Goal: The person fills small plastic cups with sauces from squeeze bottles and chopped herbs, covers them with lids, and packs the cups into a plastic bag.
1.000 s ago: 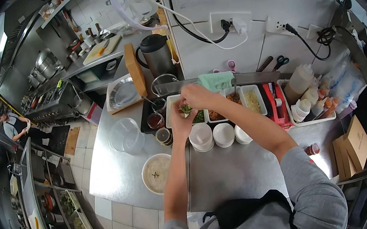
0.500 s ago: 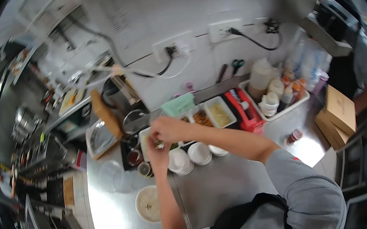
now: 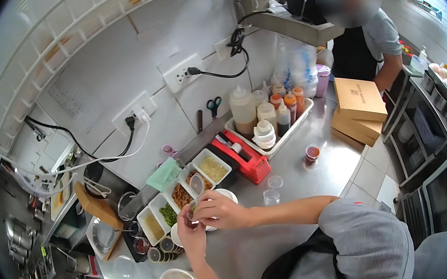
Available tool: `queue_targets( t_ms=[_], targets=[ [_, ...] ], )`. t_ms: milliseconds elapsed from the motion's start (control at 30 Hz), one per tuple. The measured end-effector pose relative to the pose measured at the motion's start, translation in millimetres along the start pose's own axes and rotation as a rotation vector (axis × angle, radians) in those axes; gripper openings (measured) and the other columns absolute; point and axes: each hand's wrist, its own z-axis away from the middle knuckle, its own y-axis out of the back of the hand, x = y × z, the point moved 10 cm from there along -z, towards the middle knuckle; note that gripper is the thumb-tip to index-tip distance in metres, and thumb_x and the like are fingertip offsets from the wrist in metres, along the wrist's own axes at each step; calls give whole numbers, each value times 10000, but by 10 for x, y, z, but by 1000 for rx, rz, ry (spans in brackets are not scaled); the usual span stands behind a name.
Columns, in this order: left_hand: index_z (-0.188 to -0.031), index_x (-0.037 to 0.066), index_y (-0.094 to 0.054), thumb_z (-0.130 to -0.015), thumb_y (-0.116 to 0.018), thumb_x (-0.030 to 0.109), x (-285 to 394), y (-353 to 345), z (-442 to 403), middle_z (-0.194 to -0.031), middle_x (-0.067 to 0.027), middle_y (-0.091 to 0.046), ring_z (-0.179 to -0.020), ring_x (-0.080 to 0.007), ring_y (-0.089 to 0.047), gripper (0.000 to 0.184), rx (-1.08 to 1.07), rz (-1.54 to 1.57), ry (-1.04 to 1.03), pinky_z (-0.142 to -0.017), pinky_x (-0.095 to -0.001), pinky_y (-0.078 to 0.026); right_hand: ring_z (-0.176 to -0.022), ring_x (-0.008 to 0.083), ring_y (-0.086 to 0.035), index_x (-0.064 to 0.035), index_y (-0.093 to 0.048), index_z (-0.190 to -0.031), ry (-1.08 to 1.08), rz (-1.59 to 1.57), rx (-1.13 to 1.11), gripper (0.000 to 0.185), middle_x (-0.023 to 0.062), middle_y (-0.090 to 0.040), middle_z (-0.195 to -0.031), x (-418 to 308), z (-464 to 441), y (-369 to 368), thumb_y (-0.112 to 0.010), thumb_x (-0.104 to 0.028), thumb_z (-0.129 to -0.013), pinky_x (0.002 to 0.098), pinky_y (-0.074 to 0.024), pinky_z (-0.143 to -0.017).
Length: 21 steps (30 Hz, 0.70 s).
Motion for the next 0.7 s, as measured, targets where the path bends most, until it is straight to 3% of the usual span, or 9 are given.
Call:
queue_targets(
  t_ms=[200,300,333,433,533,633,700],
  targets=[
    [-1233,4,-452,-745,-681,-57,-94,-382,253,-1101,-68,-552,-925,-117,-546,542,-75,63,123,-738,-218,-467,-870,224,-534,-73,-665,-892,-75,-25,13,216,23,-611,-893,-26,268,418,-708,-15,-688,334,-445,-771],
    [-1229,3,-455,-734,-720,-2,-27,-543,372,-1078,-72,-569,-902,-123,-557,561,-65,-66,105,-726,-225,-465,-853,219,-535,-68,-671,-906,-292,-9,168,210,53,-586,-883,12,393,859,-685,9,-711,316,-452,-742],
    [-1226,0,-457,-720,-751,46,-73,-587,400,-1077,-81,-578,-893,-136,-571,587,-68,-90,81,-728,-246,-465,-832,181,-544,-54,-645,-945,-346,-2,208,188,53,-568,-873,75,513,973,-655,10,-769,290,-456,-729],
    [-1229,-5,-450,-719,-757,62,-93,-842,552,-1098,-92,-575,-920,-157,-581,599,-133,-28,80,-769,-272,-472,-749,134,-541,-39,-590,-974,-668,-247,381,125,43,-559,-882,322,1153,1165,-594,-45,-850,276,-460,-652],
    [-1246,-12,-419,-708,-759,44,-206,-1141,724,-1112,-97,-561,-978,-171,-581,639,-231,118,100,-824,-290,-479,-725,95,-542,-44,-541,-1026,-1082,-498,387,136,36,-561,-842,459,1843,1161,-526,-125,-918,250,-449,-626],
    [-1251,-7,-397,-725,-746,25,-391,-1452,999,-1121,-103,-554,-1000,-175,-581,632,-394,150,189,-833,-292,-485,-737,85,-547,-58,-532,-1042,-1503,-797,214,208,40,-558,-798,728,2433,876,-501,-238,-942,232,-435,-617],
    [-1254,-2,-387,-740,-736,23,-543,-1626,1209,-1118,-109,-562,-999,-176,-583,622,-521,128,272,-837,-290,-486,-738,100,-548,-52,-538,-1065,-1527,-953,124,347,40,-559,-812,729,2462,802,-478,-370,-939,245,-443,-614]
  ],
)
